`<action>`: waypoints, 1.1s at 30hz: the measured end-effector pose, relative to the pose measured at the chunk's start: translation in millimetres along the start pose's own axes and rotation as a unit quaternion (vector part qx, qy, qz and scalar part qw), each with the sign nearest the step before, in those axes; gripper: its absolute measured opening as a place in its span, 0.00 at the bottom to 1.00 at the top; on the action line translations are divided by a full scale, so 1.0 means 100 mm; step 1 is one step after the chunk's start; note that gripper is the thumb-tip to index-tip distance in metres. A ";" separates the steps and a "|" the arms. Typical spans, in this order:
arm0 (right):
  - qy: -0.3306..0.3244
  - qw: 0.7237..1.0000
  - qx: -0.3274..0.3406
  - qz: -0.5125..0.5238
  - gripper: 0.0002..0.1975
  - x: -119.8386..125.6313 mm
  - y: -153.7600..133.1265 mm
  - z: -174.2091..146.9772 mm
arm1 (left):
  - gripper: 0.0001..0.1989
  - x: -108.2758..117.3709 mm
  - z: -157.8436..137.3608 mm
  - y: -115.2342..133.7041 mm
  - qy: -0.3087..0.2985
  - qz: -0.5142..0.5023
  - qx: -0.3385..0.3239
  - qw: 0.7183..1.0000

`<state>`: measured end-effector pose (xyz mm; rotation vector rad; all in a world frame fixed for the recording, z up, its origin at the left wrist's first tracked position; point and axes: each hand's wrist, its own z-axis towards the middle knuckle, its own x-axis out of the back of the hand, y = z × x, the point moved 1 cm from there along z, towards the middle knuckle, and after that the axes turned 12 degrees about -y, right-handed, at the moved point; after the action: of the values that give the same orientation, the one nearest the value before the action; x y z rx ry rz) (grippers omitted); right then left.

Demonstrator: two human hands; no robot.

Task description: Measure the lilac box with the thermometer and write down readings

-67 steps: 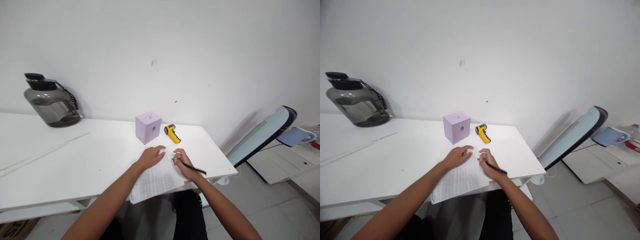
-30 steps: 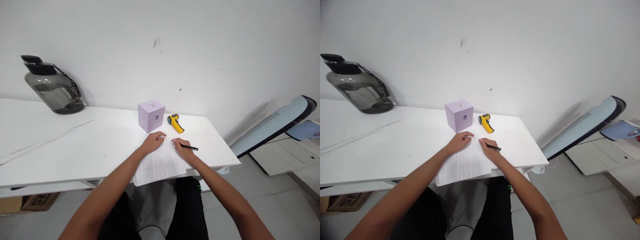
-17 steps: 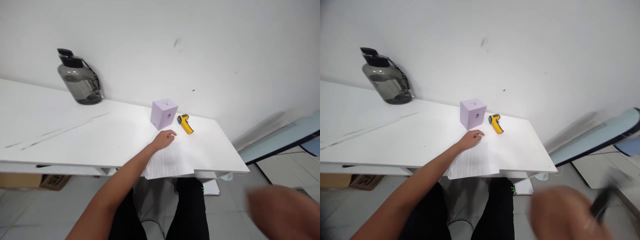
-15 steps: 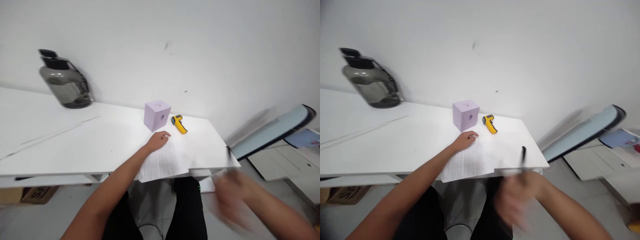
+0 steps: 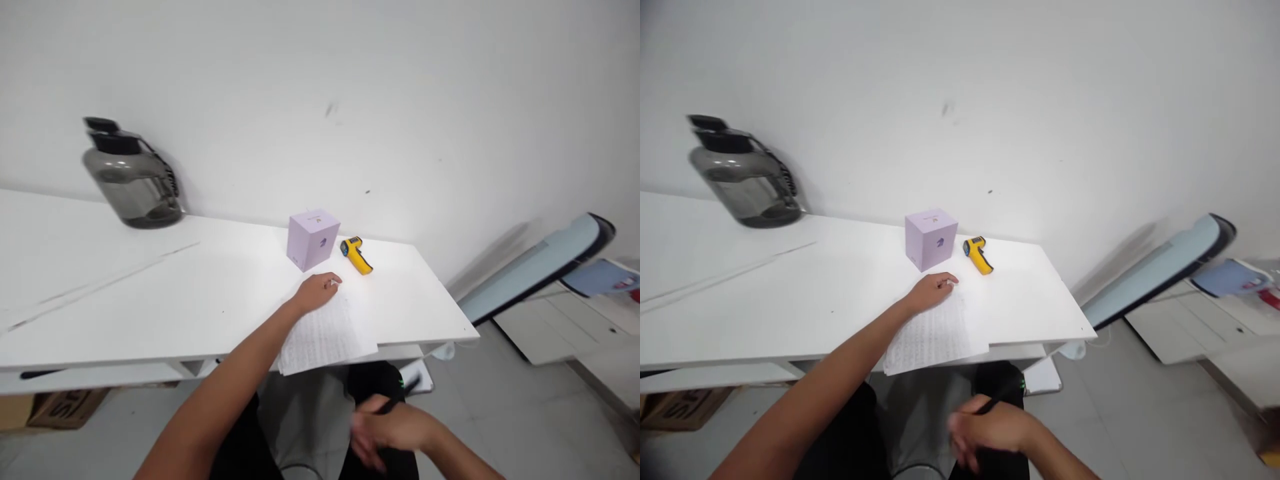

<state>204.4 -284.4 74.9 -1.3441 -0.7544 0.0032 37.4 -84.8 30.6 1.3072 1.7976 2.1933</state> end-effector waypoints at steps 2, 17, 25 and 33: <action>0.006 1.000 -0.003 0.020 0.17 -0.04 0.00 0.05 | 0.17 0.01 -0.01 0.02 0.004 -0.004 -0.007 1.000; 0.110 0.788 0.033 0.604 0.33 -0.48 0.25 -0.17 | 0.19 0.04 -0.01 0.03 -0.007 -0.002 0.001 1.000; 0.095 0.627 0.126 0.763 0.29 -0.30 0.14 0.09 | 0.18 0.04 -0.01 0.01 0.002 -0.025 -0.008 1.000; 0.084 0.627 0.090 0.769 0.28 -0.45 0.17 0.16 | 0.17 0.04 0.00 0.01 -0.004 -0.027 -0.012 1.000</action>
<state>169.1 -284.3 38.2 -1.3798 0.7486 1.2694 35.3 -83.2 33.5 1.2464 1.7759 2.1717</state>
